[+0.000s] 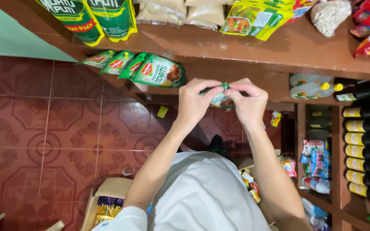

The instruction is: The recorder is organizing and stocking various food products on shelves.

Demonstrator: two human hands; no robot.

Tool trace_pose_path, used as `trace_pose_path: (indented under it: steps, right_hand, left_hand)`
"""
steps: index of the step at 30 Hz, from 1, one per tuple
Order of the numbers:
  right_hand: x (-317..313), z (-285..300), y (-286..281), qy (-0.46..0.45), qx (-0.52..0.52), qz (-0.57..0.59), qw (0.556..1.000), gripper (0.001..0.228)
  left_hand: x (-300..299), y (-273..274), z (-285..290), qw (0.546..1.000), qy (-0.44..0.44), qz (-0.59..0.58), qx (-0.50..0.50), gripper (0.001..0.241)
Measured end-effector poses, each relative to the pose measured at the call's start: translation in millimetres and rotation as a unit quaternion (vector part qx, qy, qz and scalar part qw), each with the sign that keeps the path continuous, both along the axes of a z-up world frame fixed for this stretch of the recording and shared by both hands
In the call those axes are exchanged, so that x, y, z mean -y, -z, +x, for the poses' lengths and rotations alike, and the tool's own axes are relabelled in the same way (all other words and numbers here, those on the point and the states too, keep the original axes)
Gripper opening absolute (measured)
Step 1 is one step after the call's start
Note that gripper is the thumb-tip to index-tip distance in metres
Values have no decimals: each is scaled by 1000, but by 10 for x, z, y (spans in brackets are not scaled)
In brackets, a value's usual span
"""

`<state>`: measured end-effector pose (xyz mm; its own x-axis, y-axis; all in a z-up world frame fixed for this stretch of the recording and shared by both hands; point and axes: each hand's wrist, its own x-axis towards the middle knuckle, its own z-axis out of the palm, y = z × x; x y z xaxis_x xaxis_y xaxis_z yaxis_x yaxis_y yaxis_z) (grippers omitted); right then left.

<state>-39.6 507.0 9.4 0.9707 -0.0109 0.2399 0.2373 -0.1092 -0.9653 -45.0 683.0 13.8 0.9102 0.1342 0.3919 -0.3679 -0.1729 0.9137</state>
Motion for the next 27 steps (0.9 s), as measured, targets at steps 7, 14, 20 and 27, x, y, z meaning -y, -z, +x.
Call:
trace_pose_path:
  steps: [7, 14, 20, 27]
  right_hand:
    - [-120, 219, 74, 18, 88, -46, 995, 14]
    - [-267, 232, -20, 23, 115, -102, 988, 15]
    - [-491, 256, -164, 40, 143, -140, 979, 14]
    - [-802, 308, -234, 39, 149, -150, 977, 15]
  left_hand:
    - [-77, -118, 84, 995, -20, 89, 44, 13]
    - [-165, -83, 70, 994, -42, 87, 46, 12]
    - [-293, -72, 117, 993, -69, 86, 52, 12]
    - [-530, -67, 141, 989, -112, 87, 43, 12]
